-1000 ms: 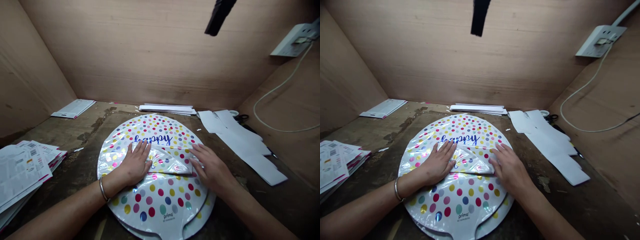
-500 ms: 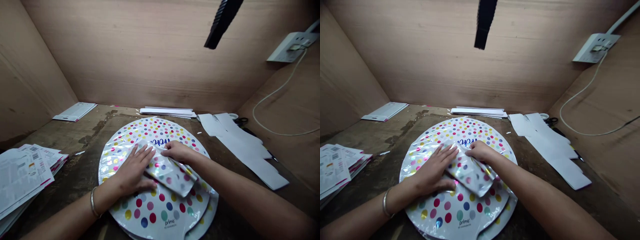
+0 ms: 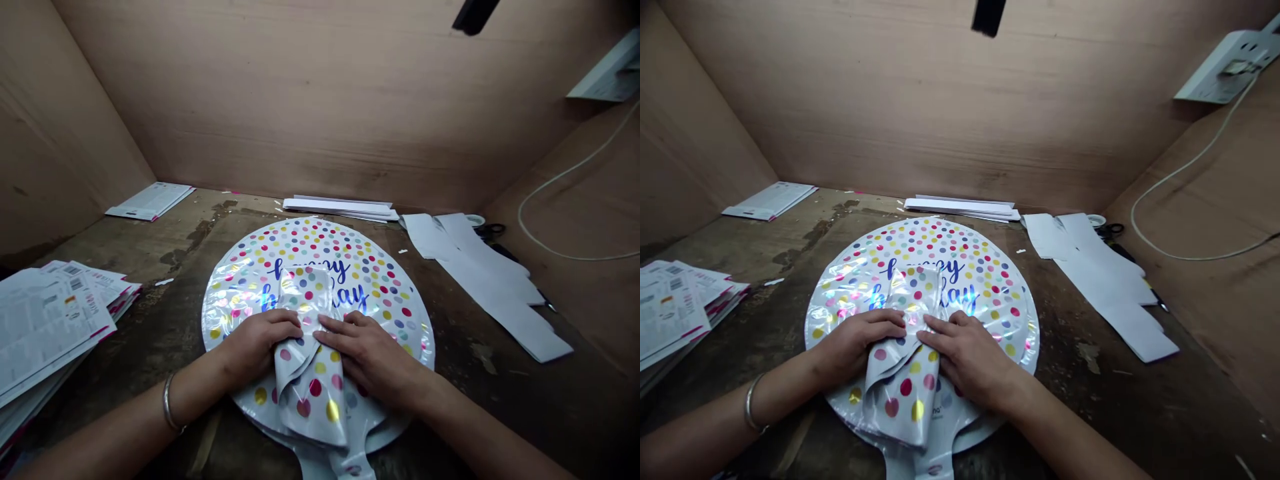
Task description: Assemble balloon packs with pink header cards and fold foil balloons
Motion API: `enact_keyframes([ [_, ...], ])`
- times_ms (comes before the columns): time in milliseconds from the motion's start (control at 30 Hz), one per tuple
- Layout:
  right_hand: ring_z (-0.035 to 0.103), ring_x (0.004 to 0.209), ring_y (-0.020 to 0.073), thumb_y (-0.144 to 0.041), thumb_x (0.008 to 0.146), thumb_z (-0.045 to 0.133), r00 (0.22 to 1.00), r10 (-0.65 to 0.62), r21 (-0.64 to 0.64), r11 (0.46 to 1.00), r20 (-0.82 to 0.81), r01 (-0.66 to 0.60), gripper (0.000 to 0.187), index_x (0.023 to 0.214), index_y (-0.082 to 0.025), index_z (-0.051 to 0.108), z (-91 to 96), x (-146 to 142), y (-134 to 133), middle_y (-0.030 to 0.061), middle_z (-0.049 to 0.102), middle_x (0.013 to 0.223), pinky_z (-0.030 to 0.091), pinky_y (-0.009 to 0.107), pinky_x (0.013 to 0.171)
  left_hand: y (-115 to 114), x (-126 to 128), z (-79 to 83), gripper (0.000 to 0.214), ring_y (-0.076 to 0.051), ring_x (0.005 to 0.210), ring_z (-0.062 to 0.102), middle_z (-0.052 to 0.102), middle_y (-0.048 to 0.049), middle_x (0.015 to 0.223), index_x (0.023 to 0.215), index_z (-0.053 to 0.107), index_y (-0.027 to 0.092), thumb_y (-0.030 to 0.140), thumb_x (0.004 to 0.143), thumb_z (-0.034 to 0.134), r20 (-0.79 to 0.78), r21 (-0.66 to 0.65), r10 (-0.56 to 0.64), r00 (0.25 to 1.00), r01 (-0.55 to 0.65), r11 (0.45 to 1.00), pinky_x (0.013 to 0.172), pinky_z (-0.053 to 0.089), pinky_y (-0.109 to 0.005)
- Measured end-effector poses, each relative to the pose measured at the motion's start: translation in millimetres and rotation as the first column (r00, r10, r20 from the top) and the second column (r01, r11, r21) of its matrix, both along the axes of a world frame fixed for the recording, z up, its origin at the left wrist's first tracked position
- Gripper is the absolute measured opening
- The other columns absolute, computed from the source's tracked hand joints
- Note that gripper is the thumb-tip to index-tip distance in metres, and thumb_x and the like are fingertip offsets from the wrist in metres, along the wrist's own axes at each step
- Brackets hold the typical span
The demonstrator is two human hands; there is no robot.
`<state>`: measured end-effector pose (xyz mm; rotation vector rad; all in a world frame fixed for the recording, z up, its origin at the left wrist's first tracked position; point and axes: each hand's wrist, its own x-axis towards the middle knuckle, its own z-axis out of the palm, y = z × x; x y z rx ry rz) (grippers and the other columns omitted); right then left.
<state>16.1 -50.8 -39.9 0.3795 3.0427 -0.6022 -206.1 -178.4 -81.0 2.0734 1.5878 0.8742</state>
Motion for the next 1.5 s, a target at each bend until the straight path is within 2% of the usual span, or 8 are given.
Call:
enact_keyframes([
  [233, 0.050, 0.099, 0.0221, -0.015, 0.087, 0.046, 0.981, -0.135, -0.121, 0.986, -0.141, 0.119, 0.035, 0.114, -0.031, 0.063, -10.7, 0.5, -7.0, -0.0022, 0.058, 0.126, 0.037, 0.042, 0.091, -12.0, -0.2, -0.6, 0.025, -0.019, 0.114, 0.053, 0.066, -0.0055, 0.106, 0.100, 0.064, 0.021, 0.012, 0.082, 0.048, 0.040, -0.039, 0.058, 0.998, -0.057, 0.998, 0.095, 0.045, -0.034],
  [467, 0.053, 0.077, 0.0178, -0.016, 0.088, 0.043, 0.917, -0.382, -0.325, 0.886, -0.112, 0.329, 0.026, 0.077, -0.025, 0.065, -5.1, -13.8, -9.4, -0.0022, 0.062, 0.071, 0.042, 0.028, 0.069, -10.3, 11.0, 13.8, 0.018, -0.019, 0.082, 0.055, 0.063, -0.0026, 0.080, 0.082, 0.063, 0.022, 0.018, 0.085, 0.046, -0.092, -0.082, 0.294, 0.951, -0.301, 0.950, 0.075, 0.045, -0.034],
  [600, 0.056, 0.081, 0.0181, -0.012, 0.085, 0.044, 0.921, -0.354, -0.325, 0.901, -0.166, 0.287, 0.026, 0.080, -0.024, 0.066, -13.5, -13.3, -8.6, -0.0001, 0.067, 0.082, 0.045, 0.031, 0.076, -8.4, 9.9, 11.0, 0.017, -0.022, 0.096, 0.056, 0.066, -0.0041, 0.096, 0.095, 0.063, 0.023, 0.026, 0.082, 0.054, -0.132, -0.050, 0.209, 0.969, -0.217, 0.975, 0.088, 0.041, -0.039],
  [767, 0.052, 0.108, 0.0205, -0.006, 0.078, 0.047, 0.912, -0.270, -0.253, 0.948, -0.309, 0.195, 0.040, 0.110, -0.024, 0.063, -25.4, -0.4, -6.8, 0.0063, 0.058, 0.119, 0.041, 0.037, 0.094, -10.9, 5.6, 7.8, 0.046, -0.026, 0.123, 0.044, 0.055, -0.0009, 0.131, 0.123, 0.053, 0.032, 0.029, 0.078, 0.060, -0.236, -0.119, 0.014, 0.972, -0.043, 0.992, 0.108, 0.018, -0.049],
  [900, 0.053, 0.101, 0.0187, -0.006, 0.077, 0.048, 0.941, -0.241, -0.232, 0.955, -0.237, 0.186, 0.058, 0.131, -0.027, 0.048, -21.0, -2.5, -4.9, 0.0062, 0.051, 0.111, 0.044, 0.032, 0.090, -7.8, 9.1, 14.9, 0.041, -0.030, 0.126, 0.040, 0.045, 0.0034, 0.140, 0.127, 0.048, 0.043, 0.040, 0.086, 0.050, -0.328, -0.152, -0.032, 0.944, -0.020, 0.988, 0.104, 0.020, -0.057],
  [1033, 0.054, 0.086, 0.0169, -0.021, 0.087, 0.051, 0.976, -0.172, -0.214, 0.967, -0.134, 0.141, 0.033, 0.118, -0.030, 0.060, -13.3, -11.4, -6.7, 0.0028, 0.051, 0.095, 0.046, 0.029, 0.078, -7.2, 11.2, 18.9, 0.044, -0.033, 0.127, 0.038, 0.043, 0.0028, 0.142, 0.128, 0.045, 0.045, 0.042, 0.085, 0.052, -0.334, -0.169, -0.069, 0.940, 0.013, 0.986, 0.103, 0.019, -0.061],
  [1233, 0.055, 0.084, 0.0164, -0.017, 0.086, 0.052, 0.952, -0.235, -0.266, 0.947, -0.196, 0.179, 0.022, 0.099, -0.024, 0.068, -15.7, -11.2, -7.2, 0.0036, 0.055, 0.095, 0.045, 0.027, 0.076, -15.0, 8.1, 9.1, 0.038, -0.022, 0.116, 0.047, 0.055, -0.0083, 0.125, 0.116, 0.054, 0.020, 0.024, 0.079, 0.059, -0.071, -0.040, 0.191, 0.979, -0.195, 0.980, 0.098, 0.037, -0.038],
  [1500, 0.056, 0.081, 0.0156, -0.005, 0.081, 0.048, 0.924, -0.316, -0.390, 0.896, -0.218, 0.214, 0.026, 0.087, -0.022, 0.067, -19.6, -11.5, -5.2, 0.0029, 0.056, 0.092, 0.045, 0.026, 0.072, -15.3, 11.0, 11.5, 0.015, -0.020, 0.086, 0.051, 0.065, 0.0001, 0.088, 0.087, 0.062, 0.024, 0.016, 0.082, 0.051, -0.133, -0.033, 0.256, 0.958, -0.262, 0.964, 0.078, 0.037, -0.037],
])
